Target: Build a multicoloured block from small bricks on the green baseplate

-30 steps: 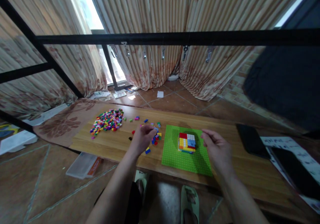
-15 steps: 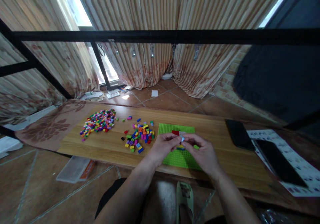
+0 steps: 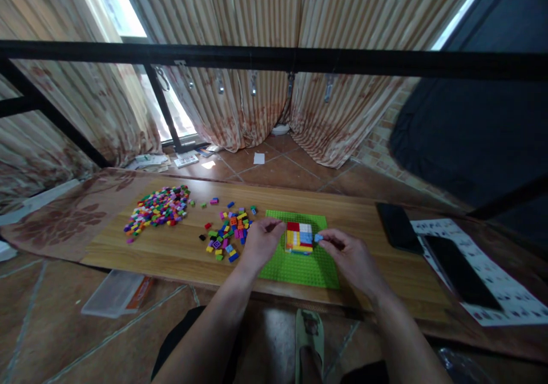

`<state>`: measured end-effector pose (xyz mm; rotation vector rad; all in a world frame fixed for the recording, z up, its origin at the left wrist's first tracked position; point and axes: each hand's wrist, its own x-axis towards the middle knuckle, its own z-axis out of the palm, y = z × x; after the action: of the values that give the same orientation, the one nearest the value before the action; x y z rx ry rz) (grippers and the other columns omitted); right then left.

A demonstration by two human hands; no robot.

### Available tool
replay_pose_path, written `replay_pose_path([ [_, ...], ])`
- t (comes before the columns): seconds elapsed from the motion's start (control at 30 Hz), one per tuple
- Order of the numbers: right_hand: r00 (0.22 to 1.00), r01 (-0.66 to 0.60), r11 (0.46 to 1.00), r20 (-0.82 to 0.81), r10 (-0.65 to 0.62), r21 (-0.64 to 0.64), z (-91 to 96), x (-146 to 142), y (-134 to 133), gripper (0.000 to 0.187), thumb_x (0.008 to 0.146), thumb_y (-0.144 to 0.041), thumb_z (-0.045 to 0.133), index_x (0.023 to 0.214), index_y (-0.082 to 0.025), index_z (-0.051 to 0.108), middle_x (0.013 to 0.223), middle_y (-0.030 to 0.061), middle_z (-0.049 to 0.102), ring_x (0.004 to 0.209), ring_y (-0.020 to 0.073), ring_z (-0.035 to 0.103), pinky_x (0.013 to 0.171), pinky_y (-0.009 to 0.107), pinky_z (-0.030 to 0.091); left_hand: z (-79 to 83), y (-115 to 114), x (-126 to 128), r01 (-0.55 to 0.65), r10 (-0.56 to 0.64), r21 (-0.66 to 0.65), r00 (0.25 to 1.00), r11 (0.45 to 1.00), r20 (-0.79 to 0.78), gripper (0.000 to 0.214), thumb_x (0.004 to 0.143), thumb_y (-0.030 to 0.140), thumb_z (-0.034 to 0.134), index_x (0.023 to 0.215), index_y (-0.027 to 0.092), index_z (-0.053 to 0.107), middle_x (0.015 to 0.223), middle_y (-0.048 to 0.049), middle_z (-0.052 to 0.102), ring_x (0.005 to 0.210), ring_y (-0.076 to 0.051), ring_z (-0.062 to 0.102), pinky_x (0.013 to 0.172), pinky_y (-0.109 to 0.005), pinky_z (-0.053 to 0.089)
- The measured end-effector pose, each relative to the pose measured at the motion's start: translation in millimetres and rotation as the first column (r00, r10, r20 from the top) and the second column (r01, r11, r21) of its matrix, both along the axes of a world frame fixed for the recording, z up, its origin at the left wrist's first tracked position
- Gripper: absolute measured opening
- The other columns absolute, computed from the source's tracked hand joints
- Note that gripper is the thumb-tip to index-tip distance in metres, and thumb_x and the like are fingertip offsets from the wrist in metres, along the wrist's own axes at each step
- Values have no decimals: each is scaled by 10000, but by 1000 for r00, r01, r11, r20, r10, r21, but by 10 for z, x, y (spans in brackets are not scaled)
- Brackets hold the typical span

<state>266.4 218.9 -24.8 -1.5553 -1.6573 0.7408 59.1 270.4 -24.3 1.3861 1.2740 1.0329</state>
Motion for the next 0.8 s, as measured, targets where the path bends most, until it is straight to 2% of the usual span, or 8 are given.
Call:
replay_pose_path([
  [0.1,999,-40,998,29,42,-58,-26,-15,8,195,842,-343,551,937,-230,678,895,18,703,834,195,641,776,322,464,-108,38,-28,-27,32,40,989,999,-145,228,769,284,597,894,128,707,808,-44,699,706,-136,602,657,-235,432],
  [0.23,997,-57,996,44,60,-65,-73,-78,36,175,822,-319,559,918,-231,675,859,14,705,794,184,643,754,313,467,-182,10,21,24,-27,-14,969,1000,-246,286,774,289,608,994,124,685,893,-72,712,761,-158,632,688,-254,464],
  [0.43,998,-16,998,53,19,-65,-99,-102,58,170,789,-314,582,896,-225,677,804,17,706,733,177,644,704,305,473,-185,-18,68,85,-86,-17,956,996,-282,273,789,299,590,997,150,683,926,-61,716,778,-157,644,703,-251,476],
  [0.63,1000,7,997,-6,-8,-70,-92,-112,60,210,771,-353,610,912,-212,676,801,20,704,729,176,644,700,306,482,-208,-19,55,90,-90,-15,952,996,-292,285,786,305,590,1002,142,679,940,-71,719,789,-166,647,707,-260,475],
  [0.8,996,61,997,63,-58,-45,-58,-68,68,255,820,-415,563,901,-207,686,835,43,724,759,198,653,716,324,474,-171,-29,49,93,-95,-21,954,995,-285,273,786,293,592,995,142,682,927,-78,720,799,-177,651,709,-268,474],
])
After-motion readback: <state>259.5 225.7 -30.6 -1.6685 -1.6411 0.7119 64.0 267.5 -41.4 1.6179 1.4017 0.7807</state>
